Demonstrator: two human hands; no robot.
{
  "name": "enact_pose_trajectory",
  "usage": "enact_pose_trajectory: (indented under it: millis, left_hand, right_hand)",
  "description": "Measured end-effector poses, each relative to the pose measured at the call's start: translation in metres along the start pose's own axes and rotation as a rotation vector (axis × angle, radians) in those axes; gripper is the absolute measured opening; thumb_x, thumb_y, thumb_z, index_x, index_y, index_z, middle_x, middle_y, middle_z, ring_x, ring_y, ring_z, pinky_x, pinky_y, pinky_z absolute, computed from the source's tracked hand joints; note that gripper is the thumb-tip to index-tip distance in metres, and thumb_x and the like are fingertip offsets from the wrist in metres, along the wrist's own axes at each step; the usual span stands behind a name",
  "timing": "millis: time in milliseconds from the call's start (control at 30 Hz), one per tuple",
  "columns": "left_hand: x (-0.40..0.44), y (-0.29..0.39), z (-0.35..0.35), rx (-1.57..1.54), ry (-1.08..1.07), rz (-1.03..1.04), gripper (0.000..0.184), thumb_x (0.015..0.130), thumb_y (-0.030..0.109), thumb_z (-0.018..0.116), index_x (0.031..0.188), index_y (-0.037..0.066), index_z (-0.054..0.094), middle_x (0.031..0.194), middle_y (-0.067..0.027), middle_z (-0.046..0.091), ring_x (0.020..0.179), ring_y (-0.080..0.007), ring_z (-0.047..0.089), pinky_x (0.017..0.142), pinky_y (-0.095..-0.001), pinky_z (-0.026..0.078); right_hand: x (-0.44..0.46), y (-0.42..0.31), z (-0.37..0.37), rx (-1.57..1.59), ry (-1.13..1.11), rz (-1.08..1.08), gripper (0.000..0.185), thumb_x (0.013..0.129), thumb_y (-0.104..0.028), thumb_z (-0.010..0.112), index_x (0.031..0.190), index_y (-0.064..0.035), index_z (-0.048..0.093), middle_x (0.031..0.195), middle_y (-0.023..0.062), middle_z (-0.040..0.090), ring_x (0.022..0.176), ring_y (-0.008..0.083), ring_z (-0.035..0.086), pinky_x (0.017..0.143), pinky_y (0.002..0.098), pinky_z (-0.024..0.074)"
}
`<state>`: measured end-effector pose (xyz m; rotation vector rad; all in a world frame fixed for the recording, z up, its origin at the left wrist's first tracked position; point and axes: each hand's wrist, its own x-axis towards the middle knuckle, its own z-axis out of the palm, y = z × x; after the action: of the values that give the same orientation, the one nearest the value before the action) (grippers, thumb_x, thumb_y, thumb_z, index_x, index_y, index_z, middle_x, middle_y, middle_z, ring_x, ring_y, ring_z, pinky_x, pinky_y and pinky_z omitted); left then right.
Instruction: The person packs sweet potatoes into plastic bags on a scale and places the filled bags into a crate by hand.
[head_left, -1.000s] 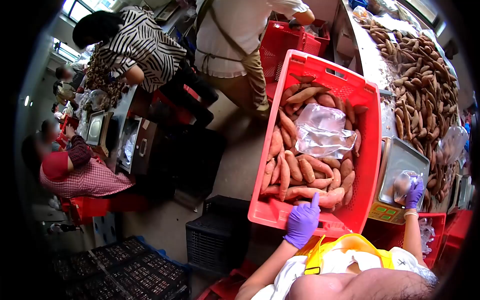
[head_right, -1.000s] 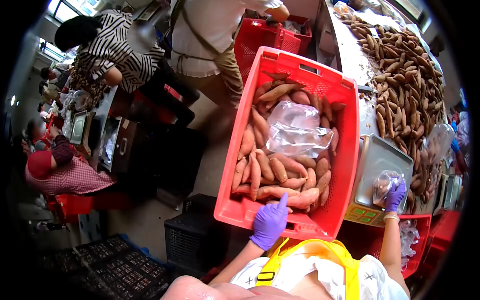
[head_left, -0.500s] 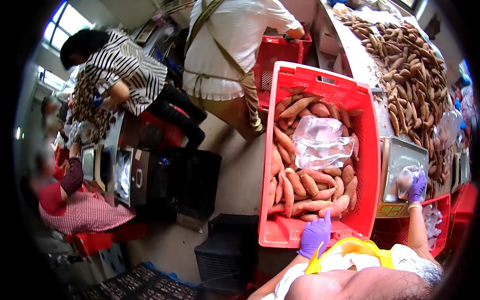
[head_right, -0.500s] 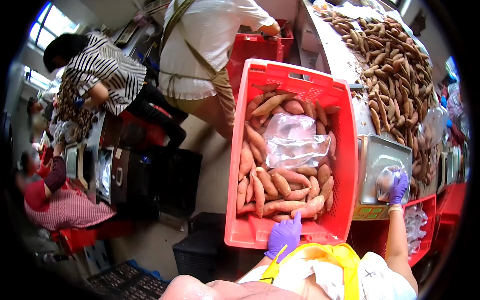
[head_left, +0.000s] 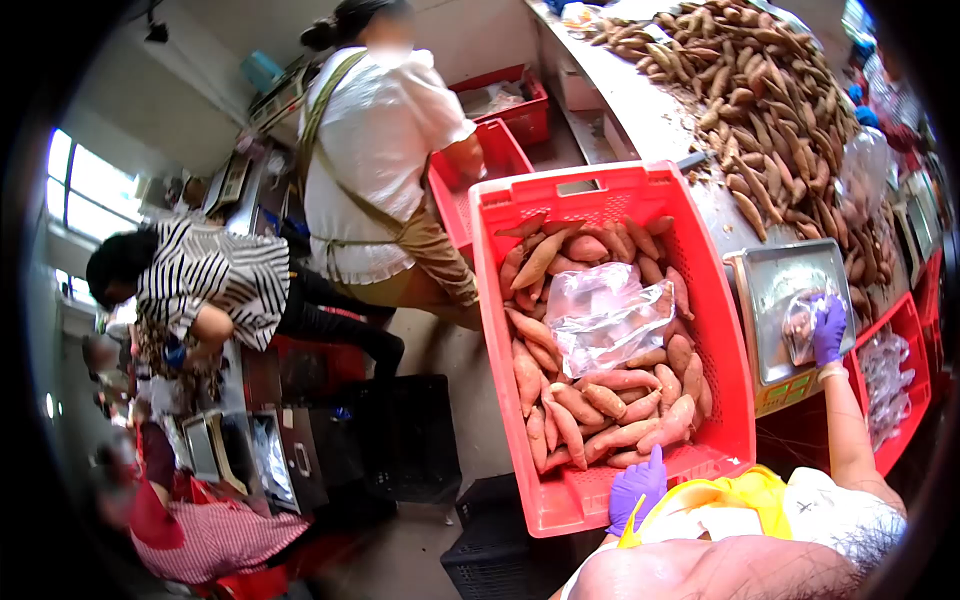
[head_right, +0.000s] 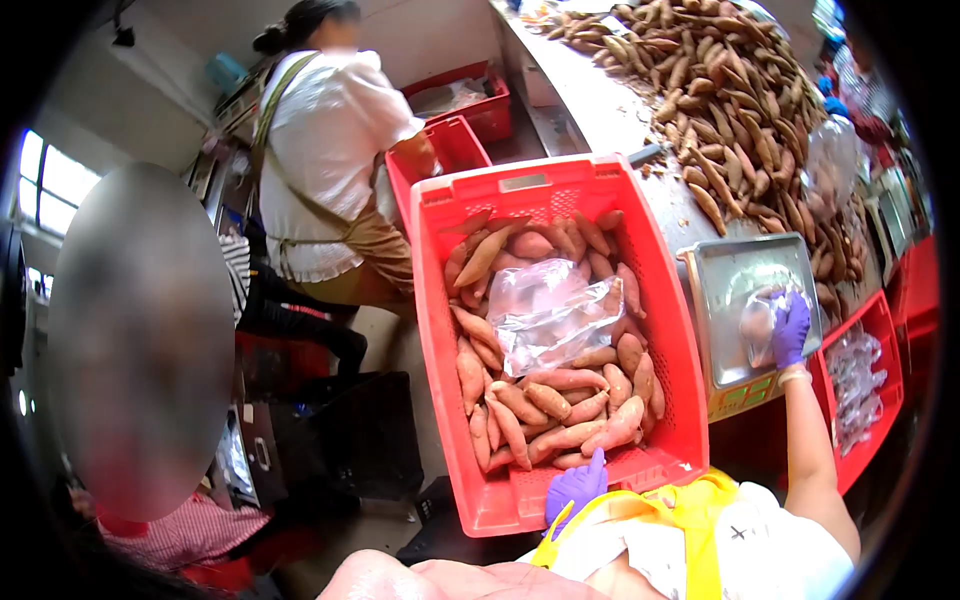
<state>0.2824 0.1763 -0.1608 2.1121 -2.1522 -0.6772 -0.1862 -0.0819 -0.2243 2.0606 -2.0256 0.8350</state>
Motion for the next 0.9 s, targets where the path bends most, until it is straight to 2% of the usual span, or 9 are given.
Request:
enact_pose_trajectory:
  millis: [100,267,500,533,567,633,700,833,900]
  left_hand:
    - [0.0,-0.004,0.001,-0.037,-0.055,0.018,0.034,0.091,0.022,0.049,0.124,0.017,0.058,0.085,-0.007,0.065,0.067,-0.0248,0.063,0.056,-0.0398,0.049]
    - [-0.004,-0.012,0.006,-0.076,-0.145,0.0,0.032,0.092,0.022,0.049,0.122,0.019,0.058,0.088,-0.0081,0.067,0.069,-0.0265,0.065,0.058,-0.041,0.051]
    - [0.005,-0.008,-0.001,-0.088,-0.285,-0.057,0.029,0.093,0.024,0.049,0.121,0.021,0.059,0.093,-0.0095,0.069,0.072,-0.0287,0.067,0.06,-0.0428,0.052]
    - [0.006,-0.01,0.0,-0.074,-0.34,-0.097,0.029,0.095,0.03,0.047,0.121,0.027,0.057,0.108,-0.0069,0.07,0.083,-0.0313,0.069,0.067,-0.044,0.055]
    - [0.005,-0.019,0.007,-0.059,-0.345,-0.089,0.029,0.095,0.03,0.047,0.121,0.027,0.057,0.108,-0.0069,0.07,0.083,-0.0313,0.069,0.067,-0.044,0.055]
    - [0.002,-0.039,0.029,-0.175,-0.182,0.103,0.036,0.093,0.028,0.049,0.128,0.025,0.053,0.091,-0.0073,0.072,0.067,-0.0317,0.068,0.054,-0.0492,0.051]
    - [0.005,-0.033,0.027,-0.287,-0.104,0.165,0.032,0.091,0.023,0.055,0.122,0.02,0.06,0.089,-0.0093,0.071,0.062,-0.0304,0.066,0.053,-0.048,0.051]
    - [0.028,0.01,-0.059,-0.125,0.275,0.03,0.03,0.082,0.012,0.069,0.112,0.009,0.07,0.07,-0.0108,0.063,0.053,-0.0295,0.056,0.051,-0.0449,0.044]
    - [0.062,0.034,-0.078,0.031,0.685,0.173,0.034,0.085,0.012,0.067,0.119,0.01,0.068,0.067,-0.0089,0.059,0.058,-0.0283,0.054,0.057,-0.042,0.043]
  right_hand:
    - [-0.004,-0.002,0.004,-0.1,-0.001,0.011,0.04,0.087,-0.013,0.051,0.124,0.0026,0.056,0.127,0.0221,0.057,0.122,0.0362,0.05,0.108,0.0429,0.0345]
    - [0.008,-0.064,-0.02,-0.008,0.017,0.001,0.029,0.085,-0.019,0.053,0.108,-0.0037,0.061,0.112,0.0202,0.06,0.11,0.0397,0.053,0.104,0.0474,0.035]
    - [0.017,-0.101,-0.043,0.058,0.013,0.002,0.027,0.087,-0.02,0.051,0.105,-0.0054,0.065,0.104,0.0187,0.062,0.102,0.0378,0.055,0.097,0.0455,0.0391]
    - [0.016,-0.101,-0.044,0.053,-0.001,-0.011,0.027,0.086,-0.019,0.051,0.106,-0.0056,0.065,0.105,0.0189,0.062,0.102,0.0381,0.055,0.098,0.0458,0.0386]
    - [0.017,-0.102,-0.046,0.047,-0.015,-0.024,0.028,0.085,-0.019,0.052,0.106,-0.0057,0.065,0.105,0.0191,0.062,0.103,0.0384,0.055,0.099,0.0461,0.0381]
    - [0.021,-0.11,-0.056,0.062,-0.033,-0.024,0.029,0.083,-0.018,0.053,0.105,-0.0052,0.065,0.107,0.0195,0.062,0.103,0.0392,0.055,0.101,0.0468,0.0371]
    - [0.029,-0.108,-0.066,0.088,-0.152,0.031,0.03,0.082,-0.019,0.056,0.107,-0.0052,0.066,0.106,0.0195,0.063,0.102,0.0386,0.056,0.101,0.0448,0.0379]
    - [0.07,-0.093,-0.12,0.538,-0.283,-0.055,0.037,0.079,-0.016,0.068,0.114,-0.0049,0.064,0.104,0.013,0.064,0.103,0.0261,0.06,0.096,0.0368,0.0452]
    - [0.104,-0.084,-0.143,0.636,-0.203,-0.17,0.046,0.079,-0.011,0.068,0.124,-0.0068,0.059,0.101,0.0097,0.064,0.097,0.0213,0.062,0.092,0.0341,0.0484]
